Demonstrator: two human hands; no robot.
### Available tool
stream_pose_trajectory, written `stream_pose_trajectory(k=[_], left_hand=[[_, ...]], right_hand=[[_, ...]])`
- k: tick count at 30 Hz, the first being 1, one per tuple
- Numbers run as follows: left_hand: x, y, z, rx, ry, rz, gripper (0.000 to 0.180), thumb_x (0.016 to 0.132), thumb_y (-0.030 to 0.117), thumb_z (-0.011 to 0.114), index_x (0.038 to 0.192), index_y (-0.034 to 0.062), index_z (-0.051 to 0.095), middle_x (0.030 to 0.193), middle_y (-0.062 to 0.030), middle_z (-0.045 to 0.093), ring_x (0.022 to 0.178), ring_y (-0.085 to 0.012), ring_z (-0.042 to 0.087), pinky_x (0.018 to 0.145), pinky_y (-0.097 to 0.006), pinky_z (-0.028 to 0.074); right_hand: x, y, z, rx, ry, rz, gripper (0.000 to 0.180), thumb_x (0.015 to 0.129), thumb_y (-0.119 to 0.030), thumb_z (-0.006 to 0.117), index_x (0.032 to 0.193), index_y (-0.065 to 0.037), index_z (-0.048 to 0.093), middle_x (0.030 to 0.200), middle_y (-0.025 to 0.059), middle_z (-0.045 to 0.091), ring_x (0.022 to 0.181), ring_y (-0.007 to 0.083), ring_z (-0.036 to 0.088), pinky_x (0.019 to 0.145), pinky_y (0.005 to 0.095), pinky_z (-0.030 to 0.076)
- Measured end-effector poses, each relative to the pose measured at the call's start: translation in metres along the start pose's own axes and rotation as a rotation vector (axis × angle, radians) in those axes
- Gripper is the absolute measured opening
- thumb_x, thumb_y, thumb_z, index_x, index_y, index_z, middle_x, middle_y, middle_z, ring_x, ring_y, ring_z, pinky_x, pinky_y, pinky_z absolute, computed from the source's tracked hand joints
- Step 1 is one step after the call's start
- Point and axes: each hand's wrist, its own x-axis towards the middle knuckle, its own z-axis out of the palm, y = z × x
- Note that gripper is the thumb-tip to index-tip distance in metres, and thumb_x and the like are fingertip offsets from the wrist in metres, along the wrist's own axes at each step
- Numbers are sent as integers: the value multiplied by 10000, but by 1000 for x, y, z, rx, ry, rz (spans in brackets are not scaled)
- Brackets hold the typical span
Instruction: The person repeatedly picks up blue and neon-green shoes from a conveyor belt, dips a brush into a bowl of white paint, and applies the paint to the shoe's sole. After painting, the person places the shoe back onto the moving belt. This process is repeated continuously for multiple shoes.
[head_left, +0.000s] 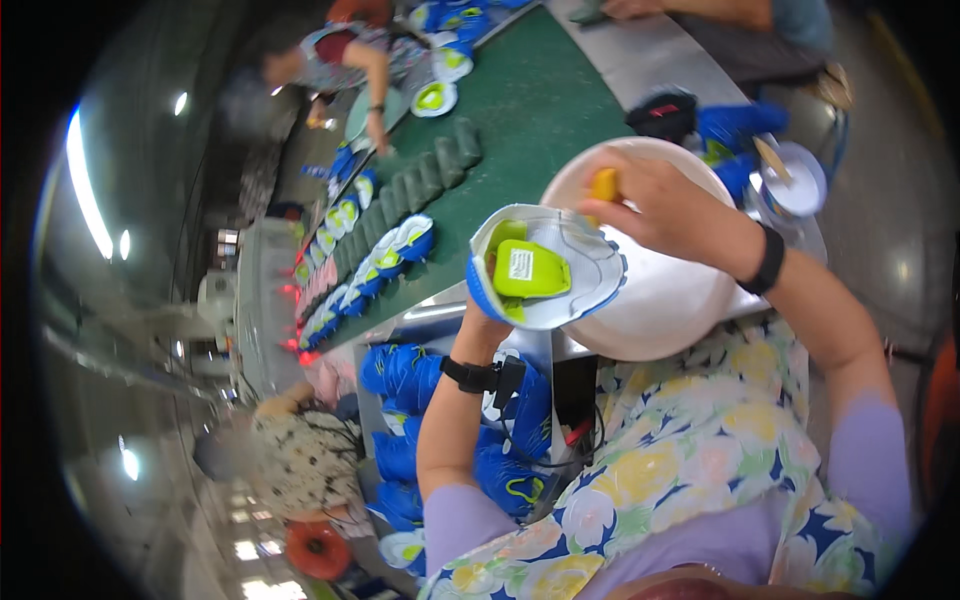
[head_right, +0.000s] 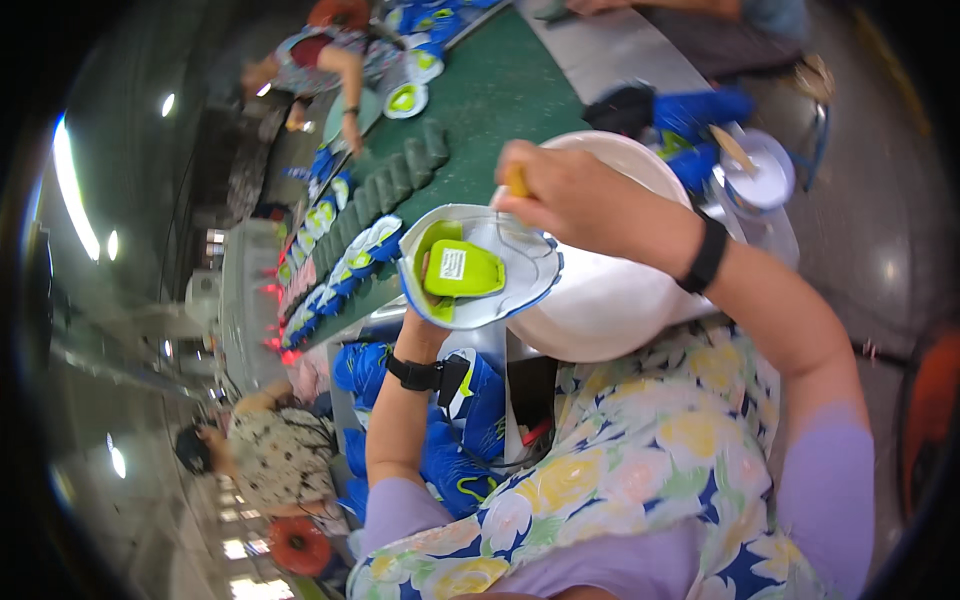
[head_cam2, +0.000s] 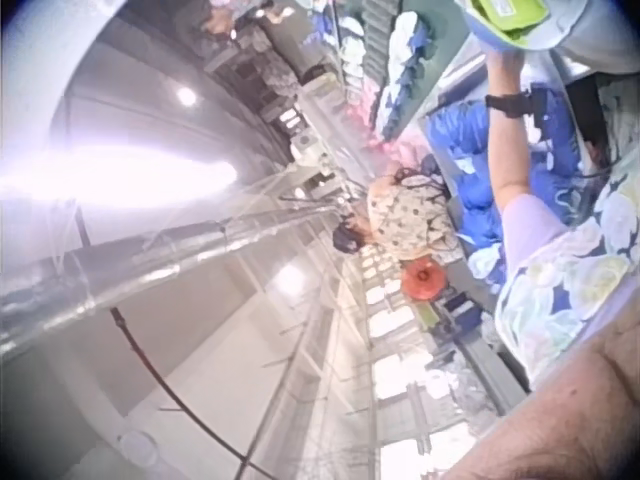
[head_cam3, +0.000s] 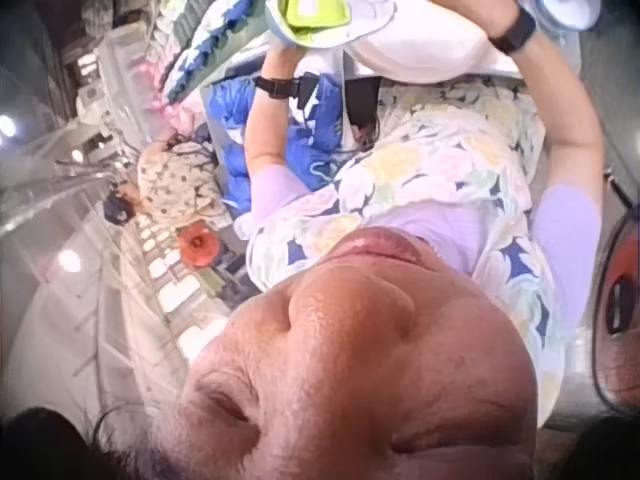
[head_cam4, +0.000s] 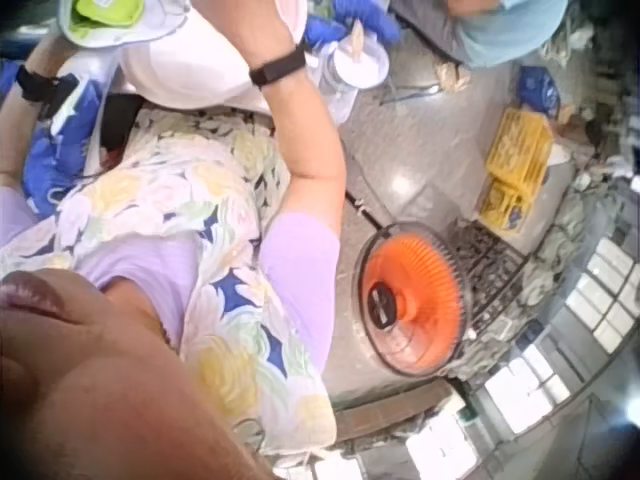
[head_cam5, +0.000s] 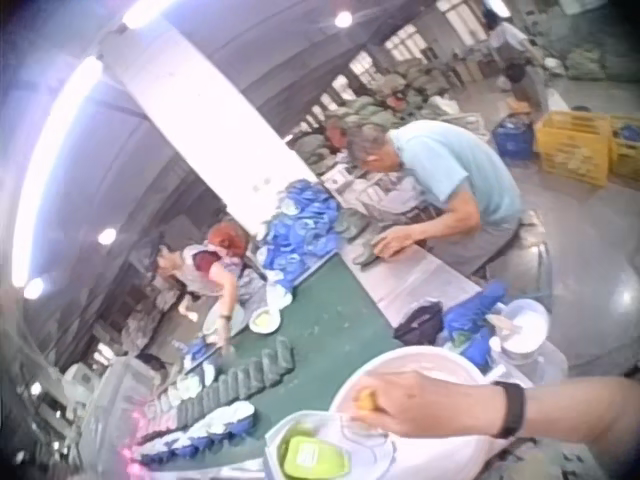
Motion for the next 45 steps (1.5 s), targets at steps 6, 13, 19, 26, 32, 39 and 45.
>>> stream_pose_trajectory(k=[6, 13, 19, 26, 32, 39, 45], left_hand=[[35, 16, -127, 854, 277, 341, 232, 997, 167, 482, 1203, 116, 576, 1076, -68, 654, 948, -205, 623, 766, -356, 530], [103, 3, -246, 78, 608, 173, 218, 1027, 185, 452, 1239, 197, 503, 1065, -57, 605, 890, -211, 587, 718, -345, 513], [123, -9, -318, 133, 1035, 28, 402, 1007, 206, 494, 1394, 117, 429, 1224, -115, 589, 1021, -260, 617, 811, -360, 528], [5, 65, -201, 546, 352, -99, 487, 964, 277, 621, 1367, 30, 505, 1227, -119, 636, 1074, -185, 640, 868, -320, 537], [-121, 0, -79, 1390, 9, -217, 636, 915, 400, 651, 1438, 112, 434, 1205, -194, 638, 1031, -288, 655, 855, -363, 532], [-121, -102, -152, 1163, 185, -174, 323, 863, 227, 673, 1168, 128, 700, 1022, -226, 693, 831, -294, 691, 766, -347, 548], [-142, -16, -148, 167, 608, 109, 226, 859, 99, 638, 1073, 33, 667, 964, -45, 666, 878, -183, 642, 829, -342, 518]], right_hand=[[-9, 8, -5, 306, 126, 510, 173, 925, -134, 667, 986, -14, 558, 819, 42, 616, 739, 89, 630, 649, 221, 509], [-37, 18, -8, 397, 72, 763, 171, 939, -71, 619, 1061, -13, 513, 960, 79, 612, 842, 128, 658, 695, 237, 564], [-39, 24, -3, 380, 32, 880, 152, 955, -75, 593, 1064, -19, 503, 956, 103, 640, 832, 129, 646, 704, 237, 546], [-53, 28, -9, 307, 18, 842, 156, 989, -132, 580, 1096, -29, 533, 981, 94, 665, 790, 102, 608, 735, 224, 503], [-51, 27, -1, 312, -81, 762, 177, 985, -141, 590, 1114, -31, 539, 982, 87, 666, 796, 97, 626, 736, 220, 512], [-40, 5, 11, 317, -246, 661, 192, 950, -146, 643, 1055, -20, 543, 910, 60, 632, 783, 98, 645, 687, 211, 529], [-46, -8, -4, 177, -195, 568, 194, 945, -165, 656, 1006, -6, 564, 863, 53, 635, 733, 88, 631, 651, 211, 503]])
